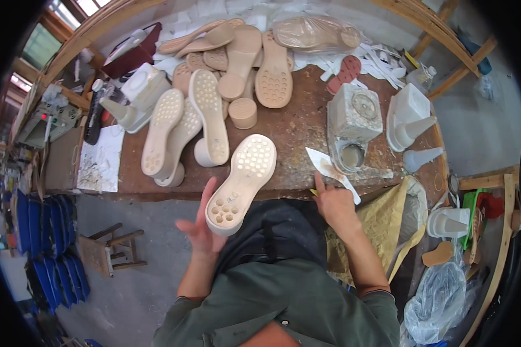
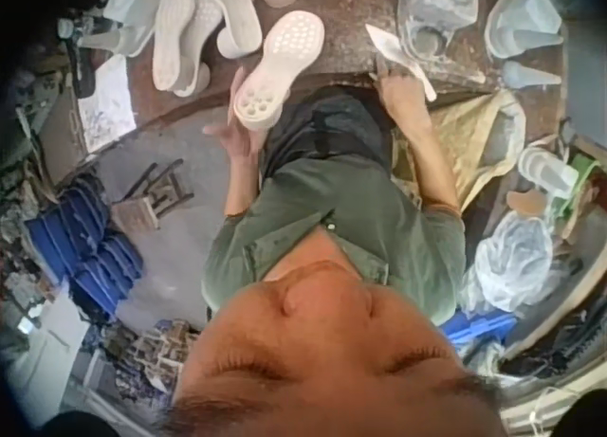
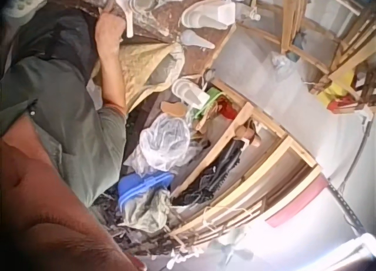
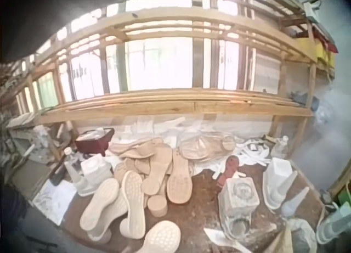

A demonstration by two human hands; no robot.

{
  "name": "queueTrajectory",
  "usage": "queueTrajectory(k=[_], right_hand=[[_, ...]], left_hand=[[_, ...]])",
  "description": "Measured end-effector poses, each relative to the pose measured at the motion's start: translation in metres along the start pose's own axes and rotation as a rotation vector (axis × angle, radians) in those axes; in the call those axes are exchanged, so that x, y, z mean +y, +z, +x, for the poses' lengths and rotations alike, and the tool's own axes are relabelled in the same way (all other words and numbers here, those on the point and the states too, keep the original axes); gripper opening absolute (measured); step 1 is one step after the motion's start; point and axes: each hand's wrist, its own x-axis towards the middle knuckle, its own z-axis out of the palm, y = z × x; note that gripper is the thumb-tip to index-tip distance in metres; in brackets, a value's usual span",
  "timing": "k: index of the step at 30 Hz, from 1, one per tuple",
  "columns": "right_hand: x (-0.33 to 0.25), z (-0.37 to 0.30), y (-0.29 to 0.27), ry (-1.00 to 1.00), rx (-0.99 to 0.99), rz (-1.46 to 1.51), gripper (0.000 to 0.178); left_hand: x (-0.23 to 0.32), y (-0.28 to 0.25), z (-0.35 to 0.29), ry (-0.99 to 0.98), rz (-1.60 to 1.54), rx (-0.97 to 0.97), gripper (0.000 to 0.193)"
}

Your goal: The recorder is applying glue to the bottom of shoe soles using a brush, then placing them on a drying rack.

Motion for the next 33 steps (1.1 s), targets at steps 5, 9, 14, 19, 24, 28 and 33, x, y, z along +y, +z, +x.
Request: queueTrajectory(k=[5,9,14,19,24,28,33], right_hand=[[0.010,-0.012,-0.029,0.067,-0.008,0.139,0.040],[0.014,-0.039,-0.067,0.238,0.198,0.132,0.032],[0.038,-0.047,-0.064,0.261,0.507,0.209,0.034],[0.014,-0.048,-0.141,0.402,0.195,0.318,0.038],[0.043,-0.007,-0.106,0.297,0.527,0.930,0.034],[0.012,0.036,-0.163,0.225,0.388,0.136,0.035],[0.025,0.074,-0.196,0.405,0.172,0.717,0.036]], left_hand=[[0.004,-0.005,-0.020,0.235,0.264,0.030,0.123],[0.020,-0.023,-0.030,0.230,0.677,0.001,0.105],[0.065,0.011,-0.030,0.172,1.090,0.024,0.071],[0.162,0.026,-0.014,0.579,0.642,0.048,0.074],[0.352,0.088,0.035,1.406,0.521,-0.014,0.055],[0.498,0.111,0.121,1.610,0.589,0.102,0.050],[0.595,0.135,0.215,1.564,0.719,0.267,0.049]])
